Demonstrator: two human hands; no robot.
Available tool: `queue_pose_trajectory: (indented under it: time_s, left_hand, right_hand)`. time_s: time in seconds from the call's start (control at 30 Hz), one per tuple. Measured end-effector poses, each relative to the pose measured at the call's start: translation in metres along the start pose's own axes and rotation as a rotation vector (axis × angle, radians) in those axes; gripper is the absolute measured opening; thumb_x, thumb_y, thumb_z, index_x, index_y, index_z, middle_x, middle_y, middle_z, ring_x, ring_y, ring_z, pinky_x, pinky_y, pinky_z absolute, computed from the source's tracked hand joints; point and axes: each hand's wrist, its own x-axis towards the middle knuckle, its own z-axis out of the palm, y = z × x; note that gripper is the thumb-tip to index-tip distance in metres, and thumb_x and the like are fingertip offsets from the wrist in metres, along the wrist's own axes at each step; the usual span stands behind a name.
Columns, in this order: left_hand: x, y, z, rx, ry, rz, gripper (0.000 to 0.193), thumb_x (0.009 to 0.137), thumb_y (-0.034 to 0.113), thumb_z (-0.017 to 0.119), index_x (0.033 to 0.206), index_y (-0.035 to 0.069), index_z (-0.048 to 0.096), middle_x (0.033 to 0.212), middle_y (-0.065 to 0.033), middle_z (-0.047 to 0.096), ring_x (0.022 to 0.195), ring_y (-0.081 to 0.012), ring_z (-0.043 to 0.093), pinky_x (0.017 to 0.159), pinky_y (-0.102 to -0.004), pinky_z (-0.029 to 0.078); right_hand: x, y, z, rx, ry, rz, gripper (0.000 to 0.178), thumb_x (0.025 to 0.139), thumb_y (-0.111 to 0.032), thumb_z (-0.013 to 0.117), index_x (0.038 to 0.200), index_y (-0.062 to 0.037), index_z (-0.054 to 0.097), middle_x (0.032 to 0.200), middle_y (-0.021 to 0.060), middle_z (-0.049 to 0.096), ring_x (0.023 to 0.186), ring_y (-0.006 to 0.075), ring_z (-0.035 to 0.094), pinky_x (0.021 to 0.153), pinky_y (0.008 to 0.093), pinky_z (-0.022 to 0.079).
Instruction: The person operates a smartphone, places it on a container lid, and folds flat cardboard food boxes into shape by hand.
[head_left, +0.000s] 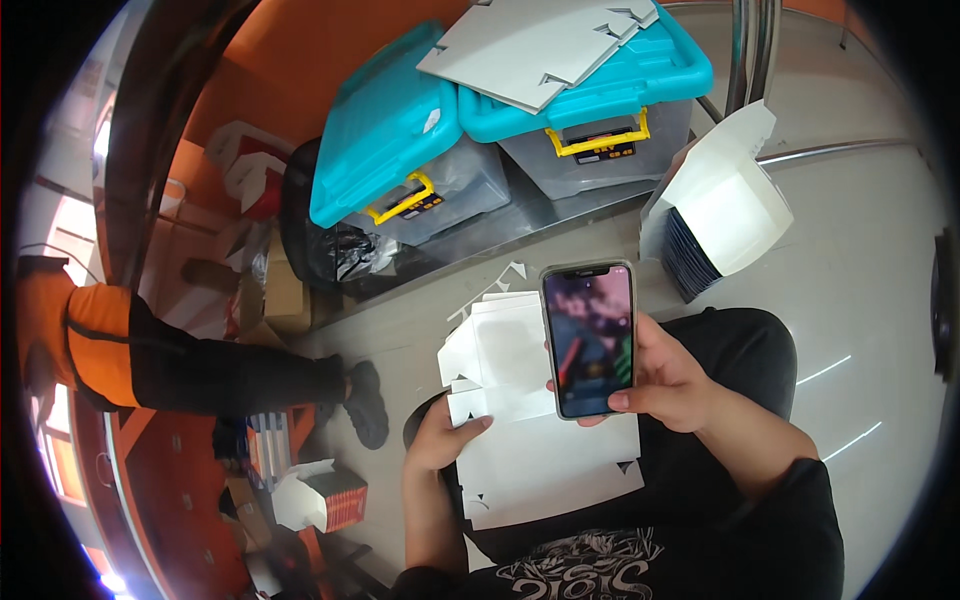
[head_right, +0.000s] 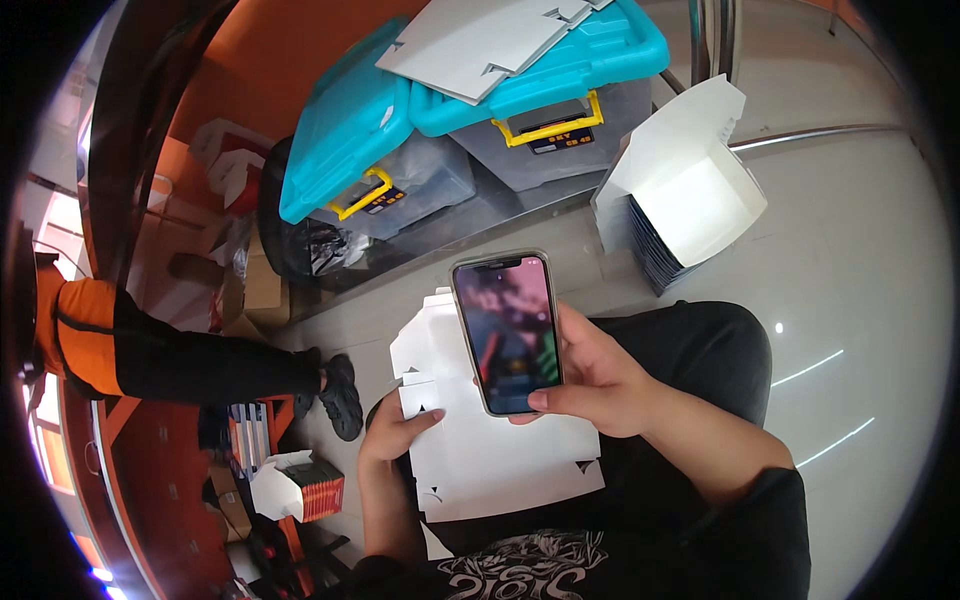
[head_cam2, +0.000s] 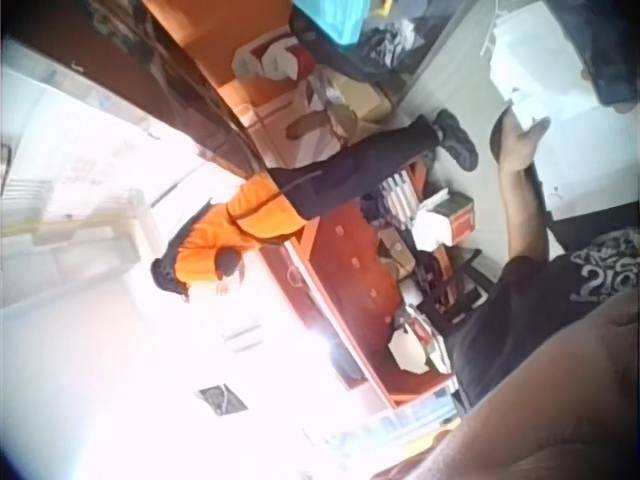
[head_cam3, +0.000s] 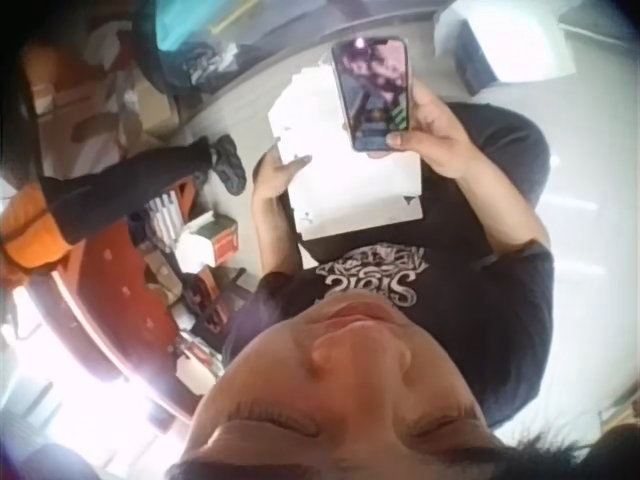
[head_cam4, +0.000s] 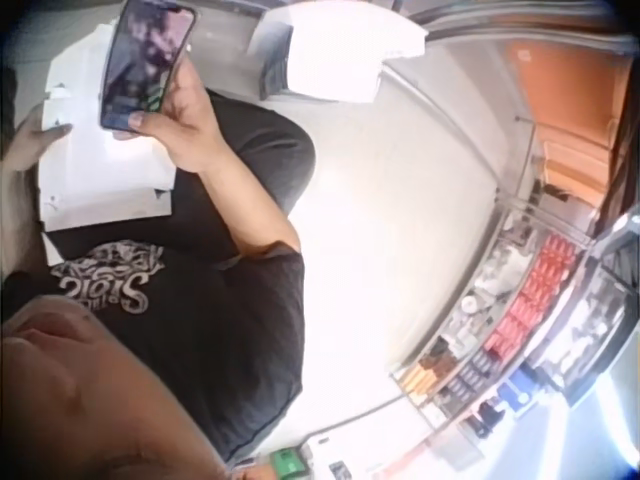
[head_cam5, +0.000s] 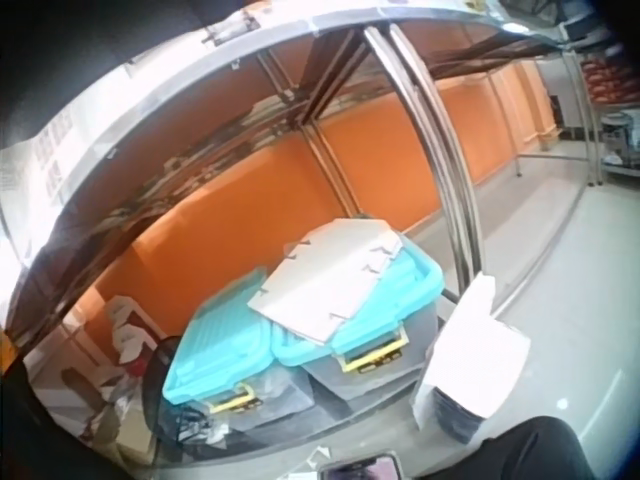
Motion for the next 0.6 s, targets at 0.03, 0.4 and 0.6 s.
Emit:
queue_pose_trajectory:
  time_s: [0.03,0.4,0.6]
  left_hand:
    - [-0.003,0.002,0.002,-0.002,-0.006,-0.001,0.043,0.095,0.002,0.078,0.134,-0.003,0.062,0.118,-0.0029,0.071,0.110,-0.0132,0.063,0.098,-0.0311,0.052]
    - [-0.018,0.013,0.006,0.862,0.412,0.176,0.063,0.080,0.028,0.092,0.127,-0.005,0.067,0.102,-0.0178,0.070,0.103,-0.0408,0.067,0.096,-0.0486,0.053]
    - [-0.017,0.037,-0.008,0.857,0.285,0.011,0.055,0.084,0.035,0.089,0.118,-0.005,0.072,0.112,-0.0238,0.072,0.106,-0.0427,0.068,0.094,-0.0467,0.054]
  right_hand:
    - [0.001,0.001,0.000,-0.001,0.006,0.000,0.088,0.093,0.014,0.056,0.169,-0.0105,0.018,0.153,0.0253,0.053,0.135,0.0417,0.064,0.094,0.0491,0.065]
    - [0.009,0.015,-0.001,-0.002,0.031,0.017,0.088,0.091,0.014,0.055,0.168,-0.0115,0.021,0.156,0.0263,0.049,0.137,0.0436,0.061,0.092,0.0505,0.067]
    - [0.009,0.014,0.001,0.059,0.068,0.044,0.087,0.096,0.015,0.058,0.169,-0.0101,0.019,0.145,0.0150,0.059,0.130,0.0246,0.065,0.097,0.0416,0.065]
